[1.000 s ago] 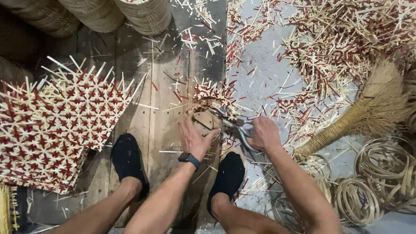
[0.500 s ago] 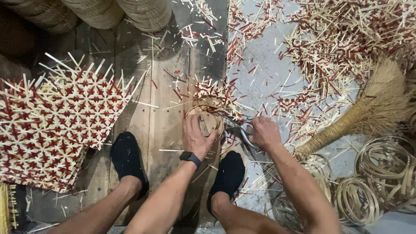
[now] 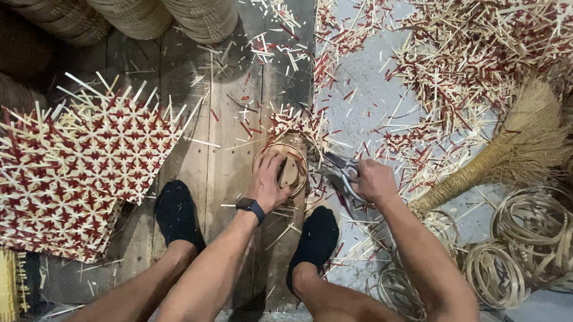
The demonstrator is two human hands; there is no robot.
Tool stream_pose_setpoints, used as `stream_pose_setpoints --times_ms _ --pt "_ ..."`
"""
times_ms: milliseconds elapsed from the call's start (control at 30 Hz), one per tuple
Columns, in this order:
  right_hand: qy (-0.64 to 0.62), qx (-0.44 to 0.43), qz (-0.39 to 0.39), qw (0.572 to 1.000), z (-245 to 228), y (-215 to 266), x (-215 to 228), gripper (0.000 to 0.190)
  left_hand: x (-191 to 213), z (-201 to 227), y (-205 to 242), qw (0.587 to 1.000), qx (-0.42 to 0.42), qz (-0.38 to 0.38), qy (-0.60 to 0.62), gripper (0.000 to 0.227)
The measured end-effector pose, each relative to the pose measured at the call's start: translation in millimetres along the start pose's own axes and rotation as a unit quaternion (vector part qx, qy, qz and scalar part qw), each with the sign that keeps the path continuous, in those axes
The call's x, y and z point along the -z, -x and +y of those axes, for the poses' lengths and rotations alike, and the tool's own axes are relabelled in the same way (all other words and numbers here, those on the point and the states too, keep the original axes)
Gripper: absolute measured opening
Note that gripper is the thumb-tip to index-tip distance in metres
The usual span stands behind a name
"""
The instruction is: The person weaves together thin bamboo strips and star-patterned mats to form small decorative plates, using shears to trim excess material.
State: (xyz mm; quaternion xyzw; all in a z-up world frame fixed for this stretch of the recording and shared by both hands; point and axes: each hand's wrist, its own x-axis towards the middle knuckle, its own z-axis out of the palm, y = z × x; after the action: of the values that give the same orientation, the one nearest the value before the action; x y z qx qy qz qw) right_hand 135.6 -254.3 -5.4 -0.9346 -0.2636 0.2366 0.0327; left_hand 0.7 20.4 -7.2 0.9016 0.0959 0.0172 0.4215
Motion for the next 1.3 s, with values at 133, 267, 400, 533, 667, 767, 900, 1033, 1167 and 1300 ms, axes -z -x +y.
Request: stream_pose_setpoints --times_ms 133,267,400,533,667,767,900,1033,1167,1300 --pt "0.042 0.052 0.028 0.997 -15.5 -10.8 -3.8 0.056 6.1 -0.6 -10.4 0.995 -0.062 -0.076 -0.011 0.086" --pt "0.018 0.064 0.042 0.997 -15.3 -17.6 -17.1 0.039 13.3 -7.2 -14.9 0.991 -0.084 -0.102 -0.01 0.08" --pt "0.019 0.061 0.014 0.998 -0.3 -10.8 -25.0 0.03 16.7 -12.6 -16.9 0.988 -0.102 -0.114 0.002 0.082" --pt "-0.027 -0.049 0.027 0.998 8.5 -3.7 -24.2 0.024 12.3 -19.9 -17.4 0.987 -0.125 -0.09 0.039 0.083" --pt "-0.053 -0.231 0.035 0.971 18.6 -6.1 -17.0 0.051 2.5 -37.6 -17.0 0.99 0.111 0.013 0.087 0.069" --pt "-0.017 -0.301 0.097 0.949 25.0 -2.8 -22.7 0.069 -17.1 -55.6 -22.4 0.97 0.238 0.047 0.0 0.048" --pt "-0.114 -0.252 0.097 0.956 7.2 2.7 -42.6 0.052 -36.8 -78.1 -35.1 0.965 0.263 0.019 -0.005 0.04" --pt "-0.418 -0.092 0.013 0.904 -32.8 -16.2 -77.2 0.054 -63.1 -84.2 -41.9 0.959 0.211 0.041 0.186 0.035" --pt "-0.544 -0.098 0.048 0.832 -52.1 -37.8 -109.5 0.034 -79.7 -82.7 -36.5 0.957 0.241 0.067 0.147 0.027" --pt "-0.501 -0.148 0.018 0.852 -45.6 -46.9 -119.4 0.028 -88.2 -82.9 -35.8 0.958 0.251 0.104 0.086 0.022"
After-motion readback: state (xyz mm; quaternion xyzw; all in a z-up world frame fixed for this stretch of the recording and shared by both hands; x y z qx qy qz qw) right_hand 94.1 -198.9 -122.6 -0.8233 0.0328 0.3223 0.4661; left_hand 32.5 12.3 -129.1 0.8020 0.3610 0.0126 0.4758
